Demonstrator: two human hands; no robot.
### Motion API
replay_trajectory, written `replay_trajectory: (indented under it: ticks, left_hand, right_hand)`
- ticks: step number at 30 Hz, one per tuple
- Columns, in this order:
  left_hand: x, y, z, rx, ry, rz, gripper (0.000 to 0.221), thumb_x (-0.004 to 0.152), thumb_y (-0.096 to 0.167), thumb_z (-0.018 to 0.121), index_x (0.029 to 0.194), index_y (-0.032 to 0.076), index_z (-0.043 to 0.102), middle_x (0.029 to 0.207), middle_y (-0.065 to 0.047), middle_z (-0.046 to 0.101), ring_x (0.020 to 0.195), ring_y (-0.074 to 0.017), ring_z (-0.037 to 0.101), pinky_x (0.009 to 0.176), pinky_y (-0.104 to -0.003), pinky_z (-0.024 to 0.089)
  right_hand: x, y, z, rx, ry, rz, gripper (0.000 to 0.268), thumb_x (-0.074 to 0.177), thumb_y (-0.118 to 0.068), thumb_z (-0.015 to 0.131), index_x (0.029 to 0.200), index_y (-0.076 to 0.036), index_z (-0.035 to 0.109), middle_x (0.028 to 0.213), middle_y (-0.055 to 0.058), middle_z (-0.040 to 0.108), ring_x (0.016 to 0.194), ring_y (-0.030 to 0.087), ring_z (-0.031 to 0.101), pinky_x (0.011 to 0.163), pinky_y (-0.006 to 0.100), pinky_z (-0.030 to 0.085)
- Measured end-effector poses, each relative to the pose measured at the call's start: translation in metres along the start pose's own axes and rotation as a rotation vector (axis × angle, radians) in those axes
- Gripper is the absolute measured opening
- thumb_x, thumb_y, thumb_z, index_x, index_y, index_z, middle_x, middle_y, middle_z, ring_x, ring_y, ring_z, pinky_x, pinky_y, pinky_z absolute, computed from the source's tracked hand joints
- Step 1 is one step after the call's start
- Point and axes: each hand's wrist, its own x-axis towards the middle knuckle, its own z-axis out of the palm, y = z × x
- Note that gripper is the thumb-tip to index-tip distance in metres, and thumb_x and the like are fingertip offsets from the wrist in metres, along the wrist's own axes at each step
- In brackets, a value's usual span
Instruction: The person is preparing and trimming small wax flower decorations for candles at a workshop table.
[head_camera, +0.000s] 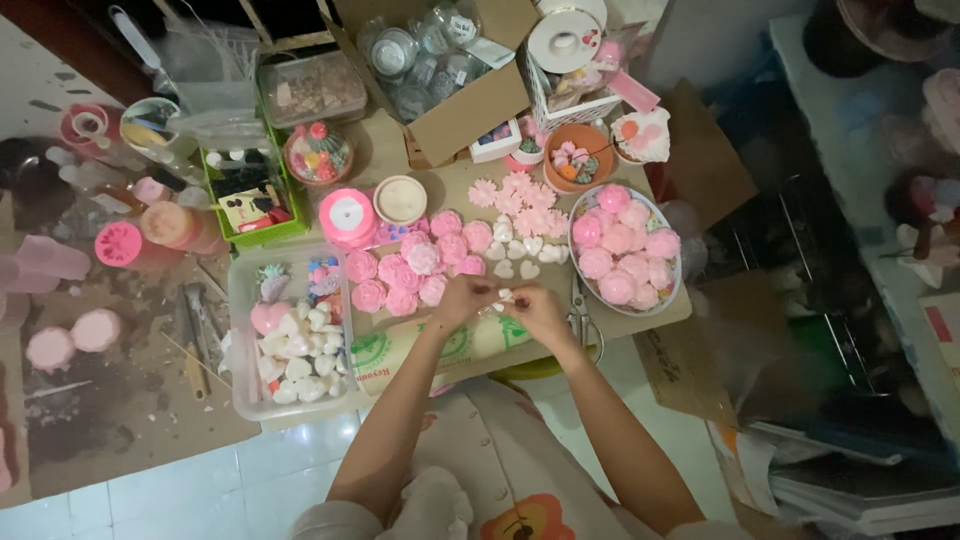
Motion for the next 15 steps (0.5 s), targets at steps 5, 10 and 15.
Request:
replay_trajectory:
  ticks: [5, 10, 15]
  left_hand:
    - [0.004, 0.002, 0.002, -0.060, -0.049, -0.047, 0.030, 0.081, 0.020, 0.081, 0.105, 0.002, 0.077, 0.088, -0.008, 0.077, 0.078, -0.0110, 0.068, 0.073, -0.031, 0.057]
    - [0.009, 0.007, 0.002, 0.026, -0.080, -0.069, 0.028, 0.089, 0.024, 0.075, 0.107, 0.002, 0.076, 0.091, -0.008, 0.077, 0.082, -0.0125, 0.071, 0.076, -0.030, 0.056]
    - [0.023, -0.034, 0.008, -0.080, -0.147, -0.050, 0.032, 0.094, 0.026, 0.069, 0.112, 0.000, 0.072, 0.097, -0.008, 0.075, 0.091, -0.0159, 0.068, 0.084, -0.032, 0.054]
  right_hand:
    - [0.001, -0.013, -0.008, 0.057, 0.053, -0.159, 0.022, 0.077, -0.011, 0.084, 0.095, 0.000, 0.076, 0.089, 0.012, 0.074, 0.074, 0.019, 0.070, 0.069, 0.032, 0.055]
    - [-0.012, -0.024, -0.034, 0.105, 0.075, -0.154, 0.028, 0.076, -0.014, 0.085, 0.099, -0.001, 0.075, 0.087, 0.009, 0.074, 0.074, 0.016, 0.070, 0.068, 0.032, 0.056]
    - [-0.044, 0.112, -0.037, -0.231, 0.387, 0.329, 0.023, 0.097, -0.021, 0.066, 0.095, 0.001, 0.072, 0.088, 0.023, 0.071, 0.078, 0.035, 0.068, 0.070, 0.045, 0.052]
